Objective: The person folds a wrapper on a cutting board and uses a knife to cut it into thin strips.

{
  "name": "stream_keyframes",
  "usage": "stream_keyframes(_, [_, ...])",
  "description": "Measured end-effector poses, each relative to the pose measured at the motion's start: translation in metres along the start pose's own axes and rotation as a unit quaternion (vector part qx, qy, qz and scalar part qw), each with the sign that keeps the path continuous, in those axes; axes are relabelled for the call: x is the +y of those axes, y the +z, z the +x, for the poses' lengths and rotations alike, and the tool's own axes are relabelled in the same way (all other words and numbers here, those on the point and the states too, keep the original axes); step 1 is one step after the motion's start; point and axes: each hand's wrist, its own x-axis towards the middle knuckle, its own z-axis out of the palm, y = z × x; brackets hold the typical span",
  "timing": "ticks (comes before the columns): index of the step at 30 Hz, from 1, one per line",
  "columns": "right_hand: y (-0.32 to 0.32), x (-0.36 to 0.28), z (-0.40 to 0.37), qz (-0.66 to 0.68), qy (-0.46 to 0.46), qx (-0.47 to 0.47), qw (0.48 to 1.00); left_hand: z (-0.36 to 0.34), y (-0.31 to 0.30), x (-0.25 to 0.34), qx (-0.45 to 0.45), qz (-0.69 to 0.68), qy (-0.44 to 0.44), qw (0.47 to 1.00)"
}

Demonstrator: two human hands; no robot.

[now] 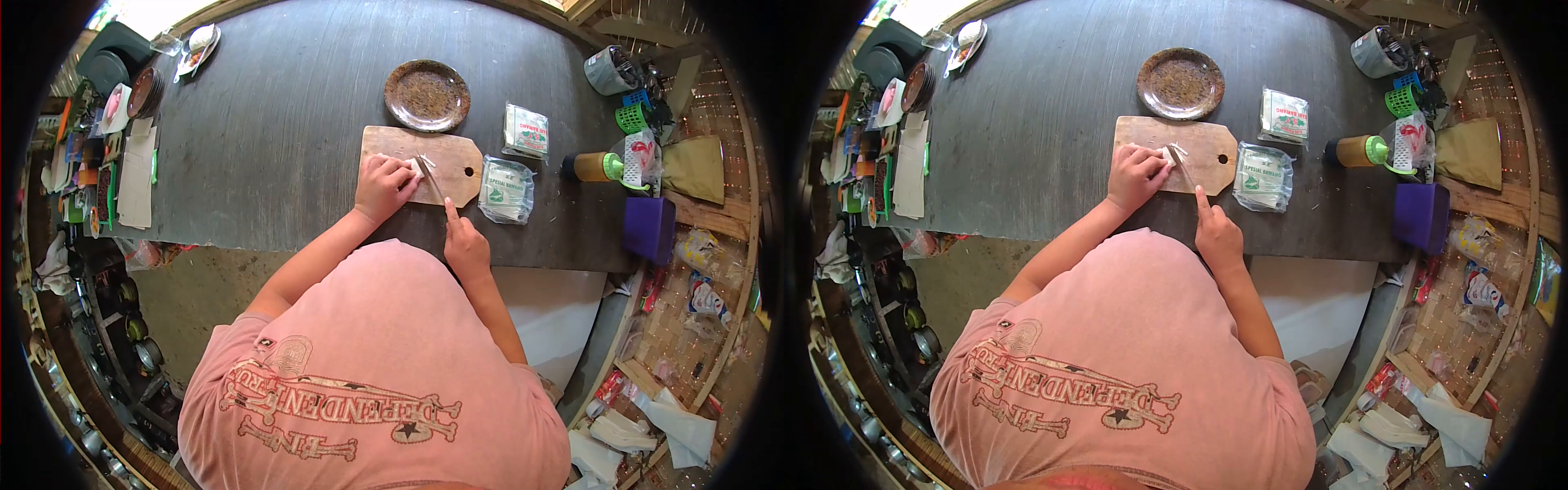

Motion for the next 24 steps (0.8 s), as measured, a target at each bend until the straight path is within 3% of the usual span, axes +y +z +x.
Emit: stream_keyframes(24, [-0.009,0.000,-0.004,0.035,-0.012,-0.006,0.999,0.000,0.001,0.000,-0.003,0.002,-0.006,1.000])
